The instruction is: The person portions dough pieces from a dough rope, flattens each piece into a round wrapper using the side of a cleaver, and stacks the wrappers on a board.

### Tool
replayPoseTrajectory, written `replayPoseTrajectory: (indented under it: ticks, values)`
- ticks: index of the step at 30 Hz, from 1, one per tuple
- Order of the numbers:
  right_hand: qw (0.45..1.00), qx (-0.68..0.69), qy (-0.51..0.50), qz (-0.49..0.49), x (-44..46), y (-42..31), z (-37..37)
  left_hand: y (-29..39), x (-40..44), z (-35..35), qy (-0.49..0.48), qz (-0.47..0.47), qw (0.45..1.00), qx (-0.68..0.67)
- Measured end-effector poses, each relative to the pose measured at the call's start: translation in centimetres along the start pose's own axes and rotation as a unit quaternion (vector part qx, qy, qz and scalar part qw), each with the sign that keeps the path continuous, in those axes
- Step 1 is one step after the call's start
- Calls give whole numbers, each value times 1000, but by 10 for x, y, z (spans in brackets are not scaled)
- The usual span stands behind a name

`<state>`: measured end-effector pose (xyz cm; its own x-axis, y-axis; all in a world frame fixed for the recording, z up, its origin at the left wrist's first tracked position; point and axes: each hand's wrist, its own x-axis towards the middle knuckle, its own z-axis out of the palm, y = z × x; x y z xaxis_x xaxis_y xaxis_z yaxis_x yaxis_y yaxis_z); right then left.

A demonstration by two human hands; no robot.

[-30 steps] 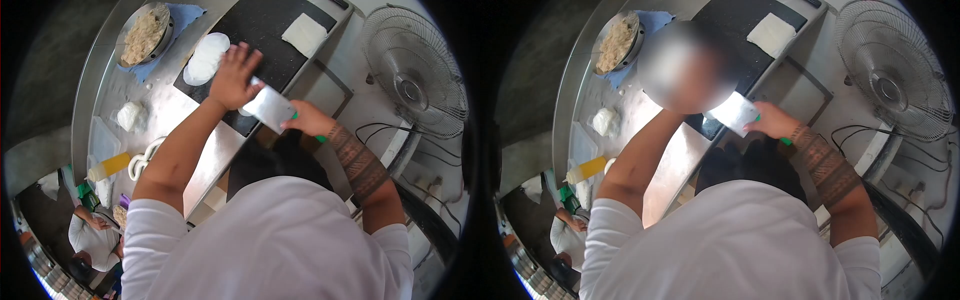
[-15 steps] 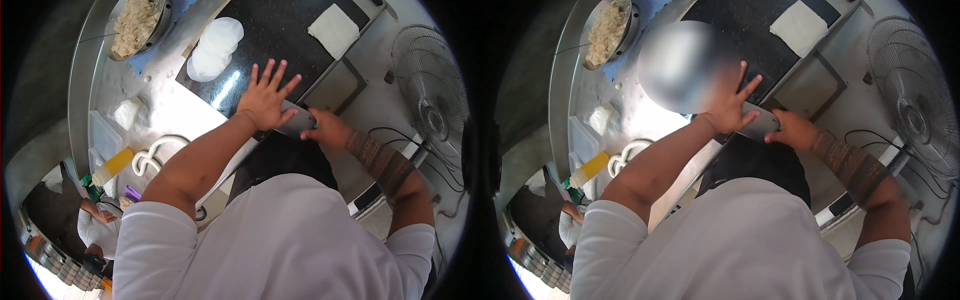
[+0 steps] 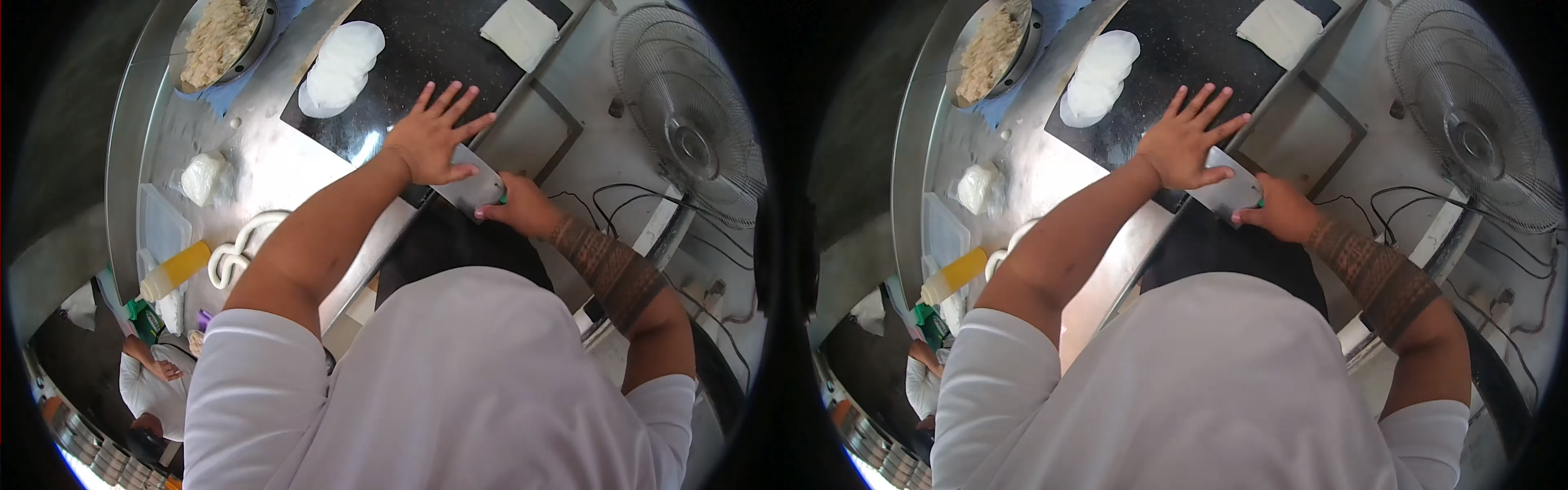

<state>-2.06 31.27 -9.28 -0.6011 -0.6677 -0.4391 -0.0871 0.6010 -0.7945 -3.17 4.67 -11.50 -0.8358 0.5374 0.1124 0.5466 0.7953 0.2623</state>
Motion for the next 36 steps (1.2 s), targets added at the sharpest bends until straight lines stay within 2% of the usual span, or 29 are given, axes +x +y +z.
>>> replayPoseTrajectory:
  ticks: [3,8,11,12,15,18,21,24,27,30,33,36]
  values:
    - [998,-32,1,60,5,-5,-18,-12,20,-3,8,-10,1000,22]
    - [998,-59,-27,14,70,-15,-69,-58,43,-6,51,-46,993,97]
    - [999,-46,-6,9,78,-24,-79,-81,50,-9,163,-83,981,59]
    - [999,-33,6,14,79,-27,-80,-76,50,-24,228,-134,961,87]
    - [992,-84,89,43,62,-38,-73,-85,22,-49,246,-210,945,-41]
    - [992,-77,84,47,46,-15,-55,-67,-17,-65,97,-261,958,-69]
    - [996,-72,52,27,12,1,-44,-45,-49,-58,51,-213,972,-79]
    - [990,-106,13,94,-24,2,-62,-29,-61,-49,50,-162,985,-36]
    - [983,-155,74,59,-56,19,-70,-23,-59,-49,24,-194,980,-17]
    - [987,-86,94,95,-72,21,-72,-19,-50,-54,-8,-236,972,11]
    - [982,-46,151,104,-81,36,-51,-22,-53,-42,98,-226,969,7]
    - [976,-8,188,108,-87,43,-28,-25,-54,-43,46,-245,968,-11]
